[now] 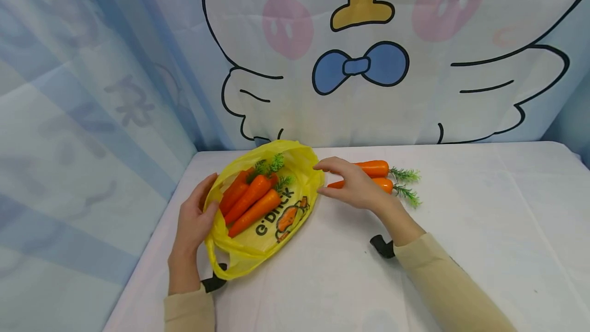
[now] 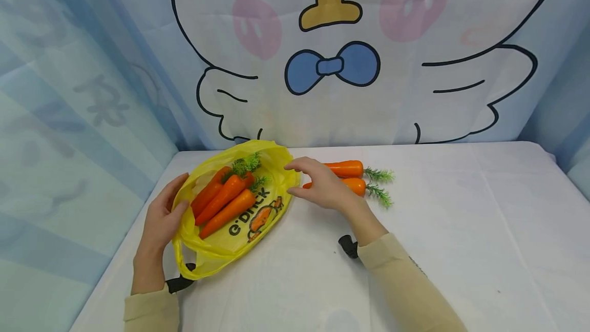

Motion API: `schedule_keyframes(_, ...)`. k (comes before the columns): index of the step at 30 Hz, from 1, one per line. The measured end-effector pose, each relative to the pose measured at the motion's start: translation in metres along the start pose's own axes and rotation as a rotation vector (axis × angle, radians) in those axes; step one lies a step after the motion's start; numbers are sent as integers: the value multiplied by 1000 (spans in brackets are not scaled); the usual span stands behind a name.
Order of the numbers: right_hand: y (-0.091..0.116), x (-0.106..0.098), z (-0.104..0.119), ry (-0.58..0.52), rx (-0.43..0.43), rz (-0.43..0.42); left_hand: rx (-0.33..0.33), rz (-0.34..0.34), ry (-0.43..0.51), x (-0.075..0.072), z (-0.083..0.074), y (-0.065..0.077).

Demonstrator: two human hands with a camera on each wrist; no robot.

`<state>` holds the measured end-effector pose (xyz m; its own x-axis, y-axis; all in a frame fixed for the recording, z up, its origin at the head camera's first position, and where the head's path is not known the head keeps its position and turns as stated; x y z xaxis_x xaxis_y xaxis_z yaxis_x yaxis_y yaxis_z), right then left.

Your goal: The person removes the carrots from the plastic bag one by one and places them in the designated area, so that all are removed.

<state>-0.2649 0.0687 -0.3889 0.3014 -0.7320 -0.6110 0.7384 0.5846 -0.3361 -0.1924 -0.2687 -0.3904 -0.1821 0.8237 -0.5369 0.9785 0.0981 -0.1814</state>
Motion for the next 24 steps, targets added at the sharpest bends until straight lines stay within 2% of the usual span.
schedule_keyframes(5,-12,11,10,4,-47,13,0,-5,14,0,0,0)
schedule_keyframes(13,-32,30,21,-24,-14,68,-28,-19,26,1,-1,-1)
schedule_keyframes(24,-56,53,34,-29,-126,112,-39,-57,106,-2,-2,-1)
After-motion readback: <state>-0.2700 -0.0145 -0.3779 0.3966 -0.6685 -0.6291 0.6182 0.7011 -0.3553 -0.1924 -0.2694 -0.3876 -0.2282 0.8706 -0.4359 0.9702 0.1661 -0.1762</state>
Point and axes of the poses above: each hand's wrist, its own y-axis away from the middle knuckle, its own x-axis out of the palm, z = x × y, the point moved 5 cm from there along -y, towards the middle knuckle, and after that the axes turned 2 degrees about -x, right-handed, at the moved point
